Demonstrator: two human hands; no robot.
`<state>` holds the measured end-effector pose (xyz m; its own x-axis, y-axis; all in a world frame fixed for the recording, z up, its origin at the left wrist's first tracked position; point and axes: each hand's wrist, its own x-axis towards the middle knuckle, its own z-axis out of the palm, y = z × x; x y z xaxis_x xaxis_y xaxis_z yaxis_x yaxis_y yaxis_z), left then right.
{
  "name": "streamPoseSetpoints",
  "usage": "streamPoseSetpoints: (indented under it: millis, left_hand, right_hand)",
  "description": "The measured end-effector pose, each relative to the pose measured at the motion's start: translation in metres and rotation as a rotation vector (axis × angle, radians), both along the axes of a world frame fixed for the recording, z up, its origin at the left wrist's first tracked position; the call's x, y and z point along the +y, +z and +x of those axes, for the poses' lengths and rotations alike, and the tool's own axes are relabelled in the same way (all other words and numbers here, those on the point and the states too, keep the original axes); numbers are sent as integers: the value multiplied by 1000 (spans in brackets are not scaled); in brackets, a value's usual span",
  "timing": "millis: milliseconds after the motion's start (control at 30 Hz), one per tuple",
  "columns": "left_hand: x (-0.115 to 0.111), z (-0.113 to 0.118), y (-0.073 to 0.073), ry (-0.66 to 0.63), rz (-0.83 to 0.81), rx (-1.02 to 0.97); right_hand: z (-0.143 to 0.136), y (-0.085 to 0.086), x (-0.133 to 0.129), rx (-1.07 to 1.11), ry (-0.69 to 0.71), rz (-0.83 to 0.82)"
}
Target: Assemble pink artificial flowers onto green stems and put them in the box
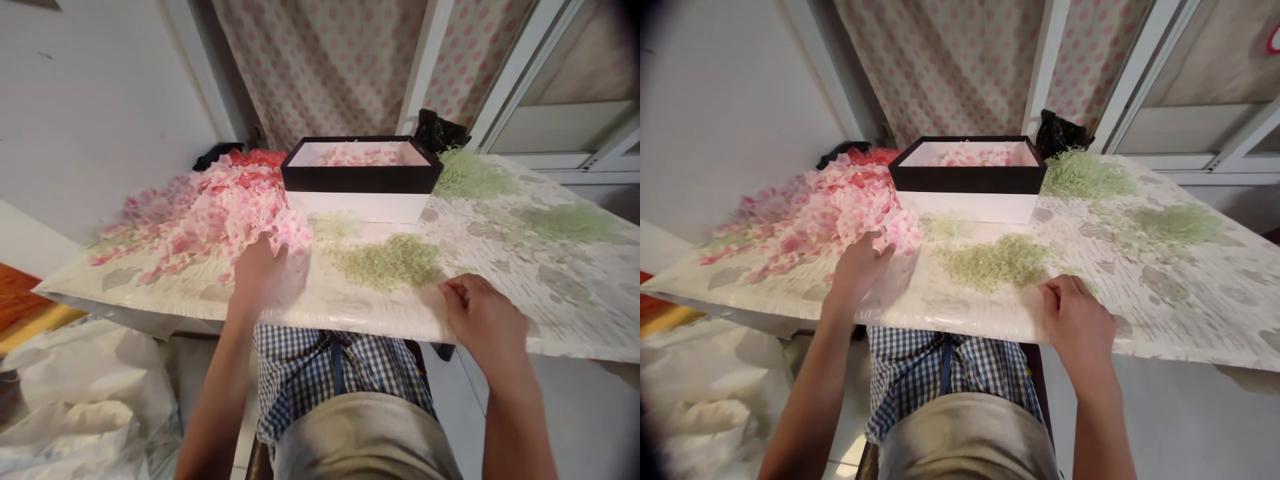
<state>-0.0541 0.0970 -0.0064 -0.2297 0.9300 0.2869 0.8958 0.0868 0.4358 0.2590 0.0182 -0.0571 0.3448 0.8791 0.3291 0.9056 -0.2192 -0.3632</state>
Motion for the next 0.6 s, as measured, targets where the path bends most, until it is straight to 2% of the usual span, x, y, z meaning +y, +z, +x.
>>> streamPoseSetpoints:
  millis: [100,300,600]
  left_hand:
    - [11,-5,-10,-31,31,-53]
    - [2,-6,-14,-74,178,-260]
    - [3,-12,-18,-183,346,-616]
  right_hand:
    - [4,-5,2,81,-45,77]
    - [9,-14,-1,389,19,299]
    - [11,-12,-2,654,33,325]
